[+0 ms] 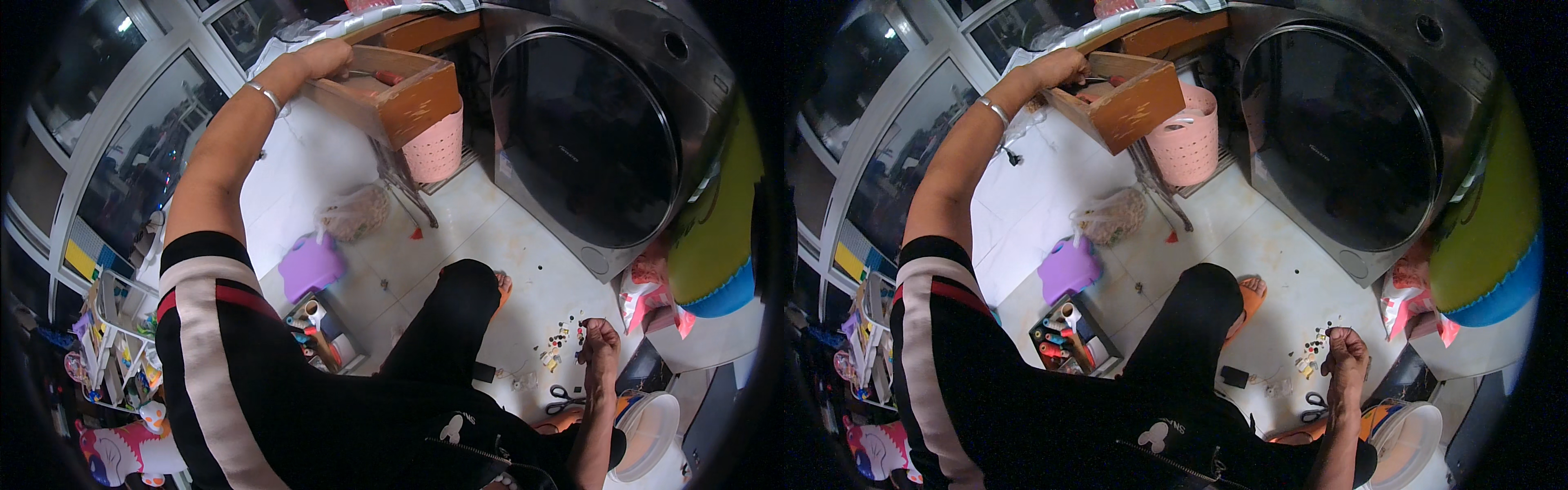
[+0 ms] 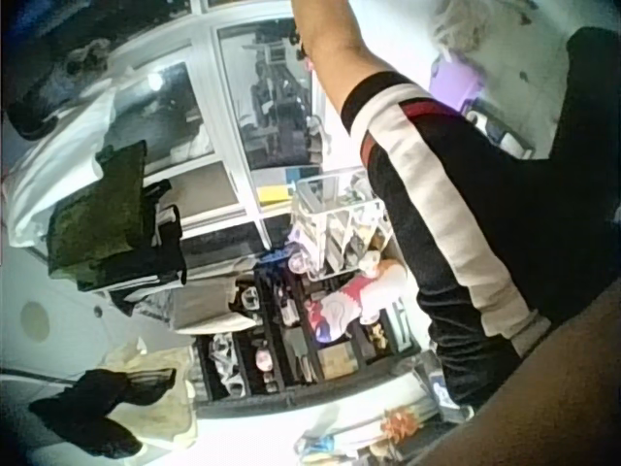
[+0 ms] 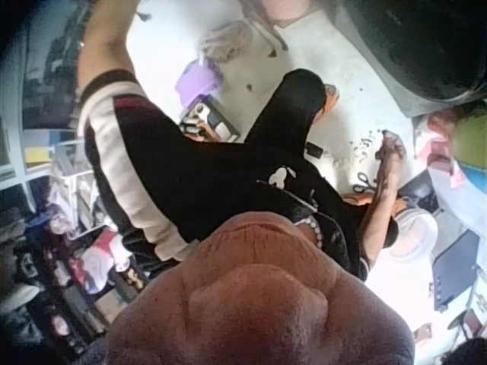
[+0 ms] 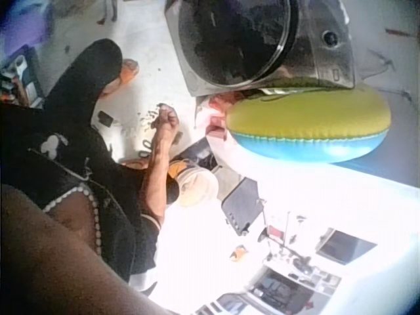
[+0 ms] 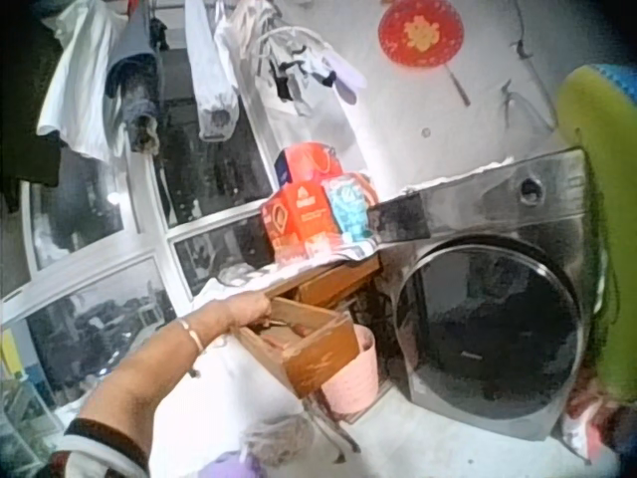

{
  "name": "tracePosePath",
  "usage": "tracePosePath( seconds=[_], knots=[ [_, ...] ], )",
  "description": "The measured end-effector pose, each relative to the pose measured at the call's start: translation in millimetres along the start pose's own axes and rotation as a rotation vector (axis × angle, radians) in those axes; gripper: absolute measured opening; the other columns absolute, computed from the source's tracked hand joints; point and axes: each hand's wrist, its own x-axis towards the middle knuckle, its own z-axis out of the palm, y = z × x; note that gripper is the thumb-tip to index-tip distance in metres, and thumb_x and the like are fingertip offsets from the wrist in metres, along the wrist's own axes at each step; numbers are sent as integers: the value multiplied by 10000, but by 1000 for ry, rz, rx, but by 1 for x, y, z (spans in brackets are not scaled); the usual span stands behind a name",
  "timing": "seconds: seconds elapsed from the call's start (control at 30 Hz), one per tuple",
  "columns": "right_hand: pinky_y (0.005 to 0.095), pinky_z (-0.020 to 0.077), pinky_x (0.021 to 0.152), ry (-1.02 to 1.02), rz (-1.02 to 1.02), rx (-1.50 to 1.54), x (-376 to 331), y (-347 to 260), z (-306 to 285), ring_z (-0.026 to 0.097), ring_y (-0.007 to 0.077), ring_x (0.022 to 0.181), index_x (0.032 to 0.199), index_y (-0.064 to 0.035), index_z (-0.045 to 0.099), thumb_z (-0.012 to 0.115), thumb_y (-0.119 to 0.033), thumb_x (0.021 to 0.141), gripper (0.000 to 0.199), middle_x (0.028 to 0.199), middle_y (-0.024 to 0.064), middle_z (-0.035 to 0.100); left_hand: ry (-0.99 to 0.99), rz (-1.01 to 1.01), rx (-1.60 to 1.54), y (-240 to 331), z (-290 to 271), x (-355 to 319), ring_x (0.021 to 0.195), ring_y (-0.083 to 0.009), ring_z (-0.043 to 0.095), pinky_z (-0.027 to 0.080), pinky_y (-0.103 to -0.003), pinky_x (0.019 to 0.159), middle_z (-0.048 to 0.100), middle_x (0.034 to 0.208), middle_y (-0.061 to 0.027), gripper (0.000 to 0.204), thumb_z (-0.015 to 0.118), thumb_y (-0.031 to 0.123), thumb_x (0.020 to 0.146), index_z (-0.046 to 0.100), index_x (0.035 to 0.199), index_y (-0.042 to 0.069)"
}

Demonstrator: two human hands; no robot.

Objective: The person sits on the floor and assembles small electronic components by hand. They handle a small cylindrical part, a blue multi-pin connector, and a yellow component, inserting pins and wires into the connectors. Scissors and other small parts are visible on the floor nearby.

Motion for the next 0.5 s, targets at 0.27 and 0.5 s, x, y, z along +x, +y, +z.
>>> tracePosePath(
  seconds=[0.27,0.5],
  knots=[
    [188,255,374,-25,-11,-6,-1,-2,4,252,25,383,803,-73,558,554,-276,855,210,473,-80,323,-90,-25,-117,9,-2,-1,537,-207,500,402,-328,536,506,533,-80,60,521,19,603,578,609,35],
    [202,291,400,99,-7,-40,1,5,-1,299,40,429,878,-72,560,530,-248,863,179,534,-67,350,-92,-67,-694,6,8,11,631,-105,504,432,-267,587,563,688,8,97,531,78,798,607,770,25]
  ],
)
